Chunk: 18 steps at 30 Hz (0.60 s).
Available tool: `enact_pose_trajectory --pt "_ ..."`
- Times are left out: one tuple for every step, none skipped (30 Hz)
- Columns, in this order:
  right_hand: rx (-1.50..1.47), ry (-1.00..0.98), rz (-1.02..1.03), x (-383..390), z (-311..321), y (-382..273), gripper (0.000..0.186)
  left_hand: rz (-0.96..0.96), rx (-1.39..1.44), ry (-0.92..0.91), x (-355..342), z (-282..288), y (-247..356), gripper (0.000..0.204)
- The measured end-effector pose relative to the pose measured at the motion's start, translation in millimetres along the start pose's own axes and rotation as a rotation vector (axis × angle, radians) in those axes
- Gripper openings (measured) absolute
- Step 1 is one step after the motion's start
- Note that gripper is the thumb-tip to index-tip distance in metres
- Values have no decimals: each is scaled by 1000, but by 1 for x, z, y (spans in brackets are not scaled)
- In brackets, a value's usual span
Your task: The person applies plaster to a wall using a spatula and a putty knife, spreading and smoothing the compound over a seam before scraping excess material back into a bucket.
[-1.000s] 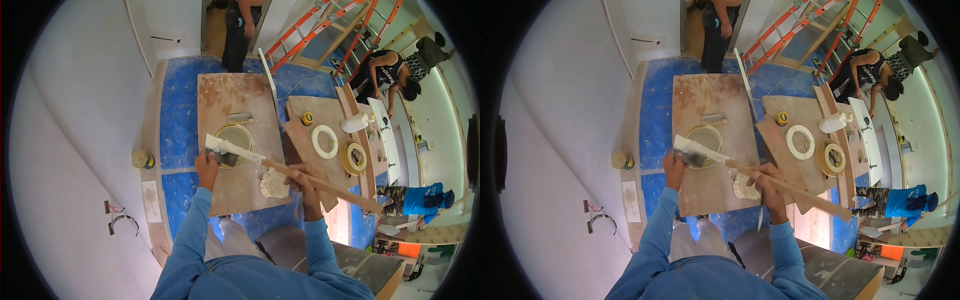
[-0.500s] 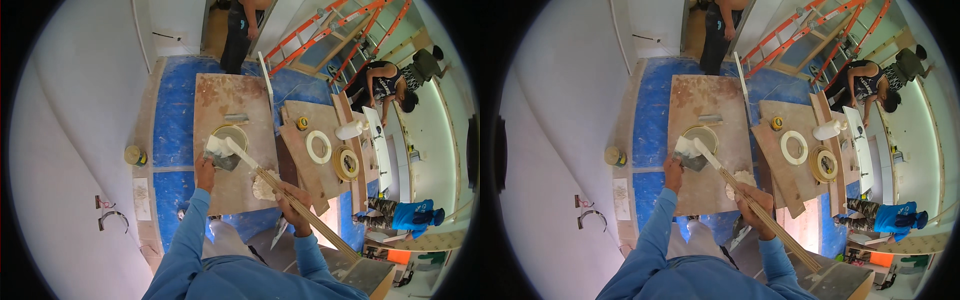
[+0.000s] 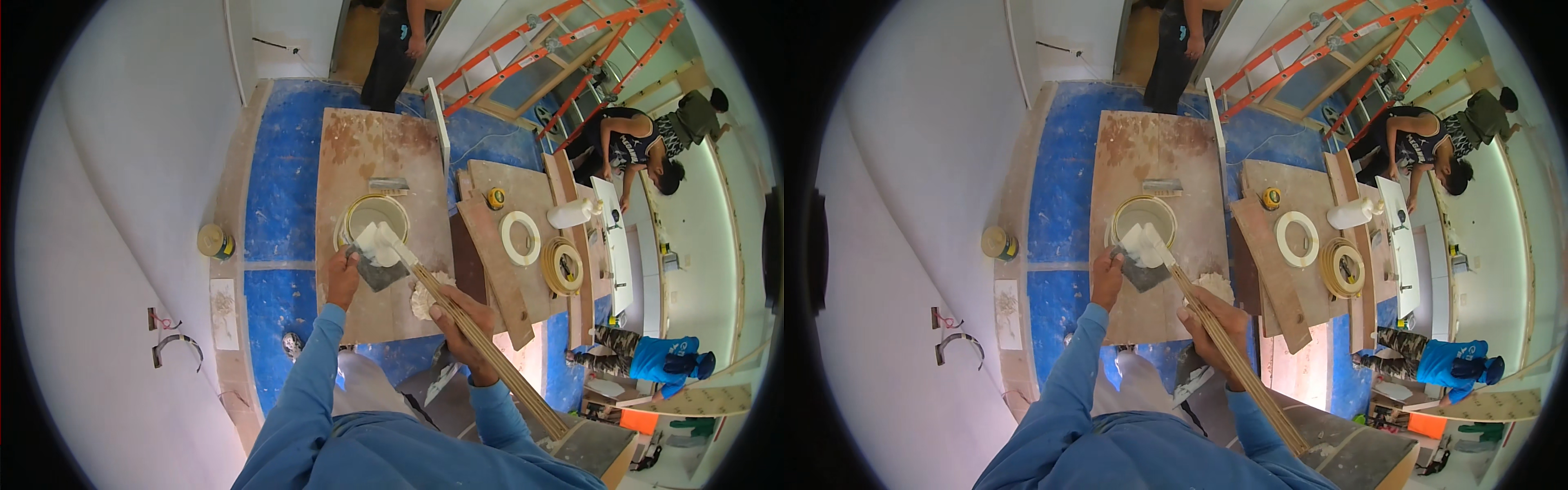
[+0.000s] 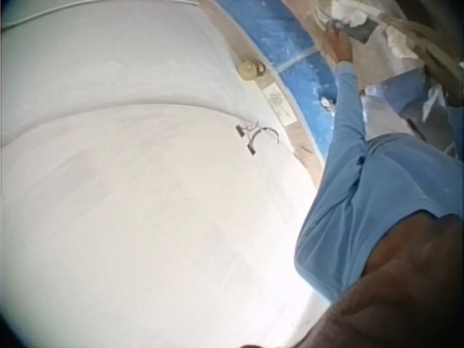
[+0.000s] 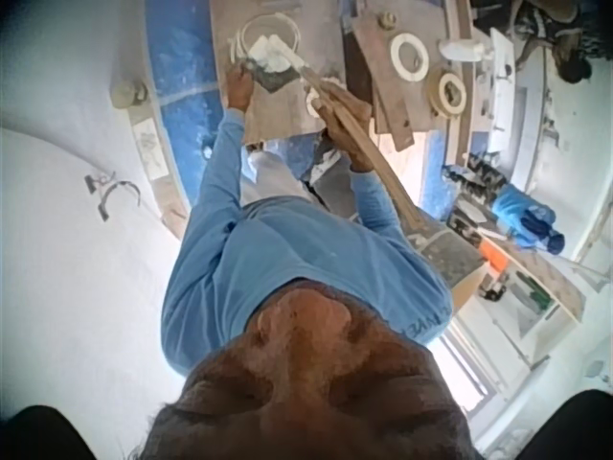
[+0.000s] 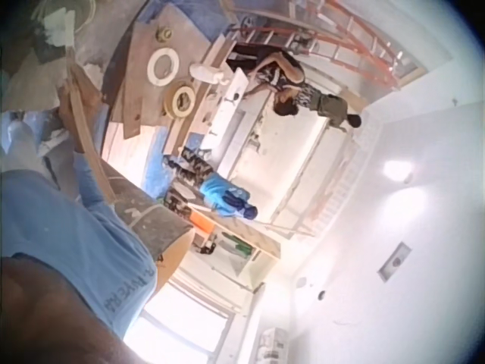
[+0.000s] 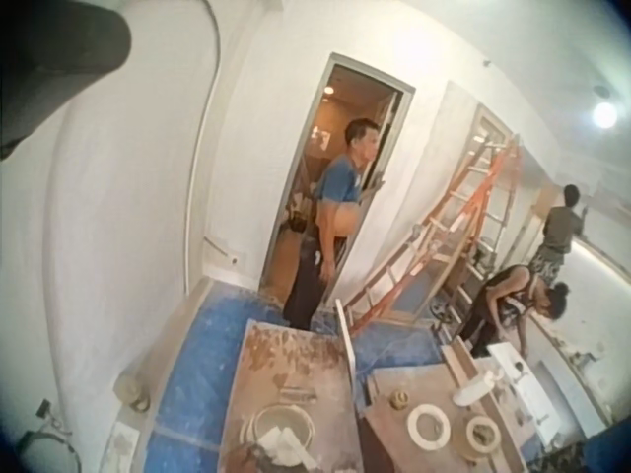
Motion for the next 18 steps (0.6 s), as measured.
enact_pose_trajectory --pt "-4 11 8 -1 -3 1 32 1 0 -8 1 -1 1 23" --pt "4 23 -9 -2 -4 1 32 2 1 -17 1 -2 3 24" --pt "12 35 -25 -4 -5 0 32 12 22 -29 1 -4 3 24" --pt "18 44 -41 -5 -7 -2 33 22 40 -39 0 -4 2 24" --pt "27 38 -46 -8 -11 -5 32 32 58 -48 -2 -4 1 24" --pt "35 31 -51 -12 -16 -9 32 27 35 -68 -4 -2 1 24" --pt "43 22 -56 -16 -21 -13 32 23 11 -87 -6 3 -3 24" --pt "60 0 -86 -21 -26 -16 32 20 -14 -103 -7 7 -5 24" --pt "78 -24 -114 -25 -32 -19 32 25 32 -132 -8 6 -11 23" --pt "87 -47 -138 -32 -38 -20 32 24 70 -161 -13 7 -16 23" --pt "89 -32 -114 -40 -45 -17 34 23 107 -186 -15 11 -22 23" --pt "89 -20 -90 -48 -55 -7 35 36 82 -220 -13 18 -28 23" --pt "92 4 -67 -60 -64 8 36 45 63 -264 -16 19 -29 23" --pt "123 25 -79 -81 -72 34 41 53 49 -316 -17 16 -28 23" --pt "96 57 -84 -97 -76 79 43 41 5 -342 -19 11 -22 23" --pt "72 107 -87 -112 -73 131 45 18 -34 -381 -26 3 -11 23" --pt "34 140 -79 -126 -69 156 47 -8 -88 -401 -37 4 0 22" --pt "18 79 -175 -130 -69 161 51 -45 -114 -355 -43 16 9 22"
Point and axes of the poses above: each hand's wrist, its own x-axis away from the middle knuckle, its own z-axis out of the back of the hand, y = z × x, the point moved 6 cm from there along -x, towards the middle knuckle, and after that the axes turned 14 degrees about -z, right-handed, at the moved point
